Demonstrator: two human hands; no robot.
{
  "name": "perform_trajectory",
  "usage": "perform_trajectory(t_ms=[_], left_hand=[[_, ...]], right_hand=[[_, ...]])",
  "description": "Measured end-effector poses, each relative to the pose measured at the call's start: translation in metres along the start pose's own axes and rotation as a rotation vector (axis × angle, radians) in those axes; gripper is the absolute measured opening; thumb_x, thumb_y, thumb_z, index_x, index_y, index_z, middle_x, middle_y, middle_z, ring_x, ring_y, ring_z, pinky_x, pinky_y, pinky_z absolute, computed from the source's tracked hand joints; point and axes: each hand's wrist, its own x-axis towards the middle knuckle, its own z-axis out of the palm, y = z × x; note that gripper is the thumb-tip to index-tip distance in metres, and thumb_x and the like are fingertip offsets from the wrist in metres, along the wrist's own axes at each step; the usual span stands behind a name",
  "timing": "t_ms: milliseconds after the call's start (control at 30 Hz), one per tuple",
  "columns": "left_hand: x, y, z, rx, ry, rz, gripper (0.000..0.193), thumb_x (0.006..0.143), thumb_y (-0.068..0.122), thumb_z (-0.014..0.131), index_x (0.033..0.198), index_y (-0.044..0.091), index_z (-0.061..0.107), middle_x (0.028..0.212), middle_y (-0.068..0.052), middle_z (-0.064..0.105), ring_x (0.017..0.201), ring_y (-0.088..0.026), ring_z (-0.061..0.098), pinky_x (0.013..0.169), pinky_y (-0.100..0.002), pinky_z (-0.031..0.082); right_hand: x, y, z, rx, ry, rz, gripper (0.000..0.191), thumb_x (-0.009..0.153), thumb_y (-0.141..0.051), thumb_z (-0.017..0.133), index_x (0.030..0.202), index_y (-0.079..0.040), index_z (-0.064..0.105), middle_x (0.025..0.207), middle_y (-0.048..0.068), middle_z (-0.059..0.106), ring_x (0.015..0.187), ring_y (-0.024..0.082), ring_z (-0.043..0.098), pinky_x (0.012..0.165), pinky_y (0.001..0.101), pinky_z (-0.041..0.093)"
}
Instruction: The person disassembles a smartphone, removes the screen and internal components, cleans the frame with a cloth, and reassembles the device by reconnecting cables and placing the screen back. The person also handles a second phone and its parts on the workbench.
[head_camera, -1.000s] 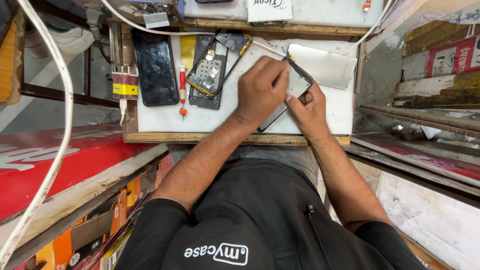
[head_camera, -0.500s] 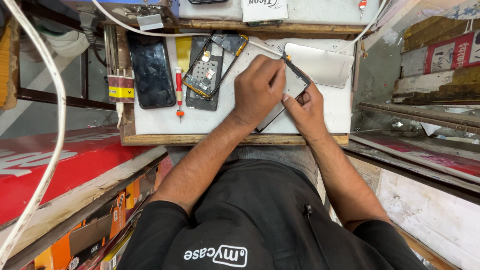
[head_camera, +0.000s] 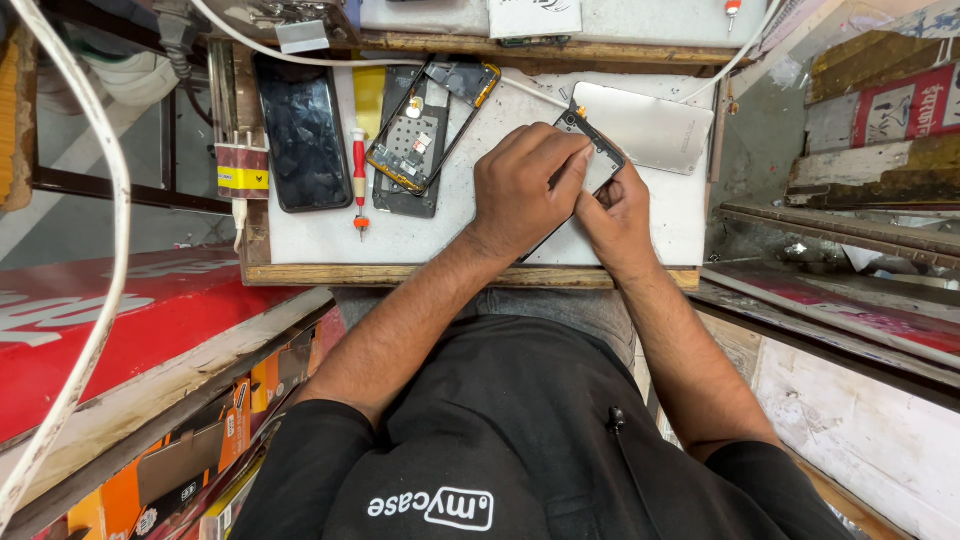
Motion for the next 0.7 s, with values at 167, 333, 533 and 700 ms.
perform_trajectory(t_ms=[167, 333, 533, 700], left_hand=[[-0.0016, -0.0012, -0.0007, 0.009, -0.019, 0.008, 0.007, 0.095, 0.012, 0.075, 0.101, 0.009, 0.072, 0.090, -0.001, 0.071, 0.085, -0.018, 0.072, 0.072, -0.032, 0.059], [-0.0023, -0.0019, 0.0011, 0.021, -0.018, 0.004, 0.009, 0.095, 0.013, 0.076, 0.102, 0.009, 0.073, 0.091, -0.002, 0.071, 0.085, -0.018, 0.072, 0.072, -0.032, 0.059], [-0.0018, -0.0008, 0.0005, 0.015, 0.020, -0.031, 0.010, 0.094, 0.013, 0.075, 0.103, 0.007, 0.072, 0.093, -0.004, 0.070, 0.084, -0.018, 0.073, 0.070, -0.032, 0.060], [0.0014, -0.0062, 0.0011, -0.021, 0.001, -0.140, 0.007, 0.095, 0.010, 0.073, 0.101, 0.007, 0.072, 0.091, -0.004, 0.070, 0.075, -0.016, 0.073, 0.064, -0.029, 0.059]], right_hand=[[-0.0022, -0.0015, 0.0025, -0.062, 0.011, 0.012, 0.045, 0.099, 0.002, 0.057, 0.143, 0.003, 0.049, 0.127, 0.009, 0.062, 0.116, 0.011, 0.062, 0.099, 0.0248, 0.054], [-0.0008, -0.0002, 0.0024, -0.071, 0.021, 0.023, 0.044, 0.100, 0.000, 0.061, 0.142, 0.003, 0.050, 0.125, 0.009, 0.062, 0.112, 0.011, 0.062, 0.096, 0.0253, 0.054], [-0.0020, -0.0023, 0.0041, -0.025, -0.005, -0.013, 0.049, 0.100, 0.000, 0.060, 0.147, 0.004, 0.048, 0.133, 0.011, 0.061, 0.123, 0.015, 0.062, 0.107, 0.0294, 0.053], [-0.0025, -0.0073, 0.0048, -0.023, -0.025, -0.010, 0.055, 0.098, -0.002, 0.064, 0.149, 0.004, 0.045, 0.135, 0.012, 0.061, 0.126, 0.016, 0.061, 0.110, 0.0313, 0.052]])
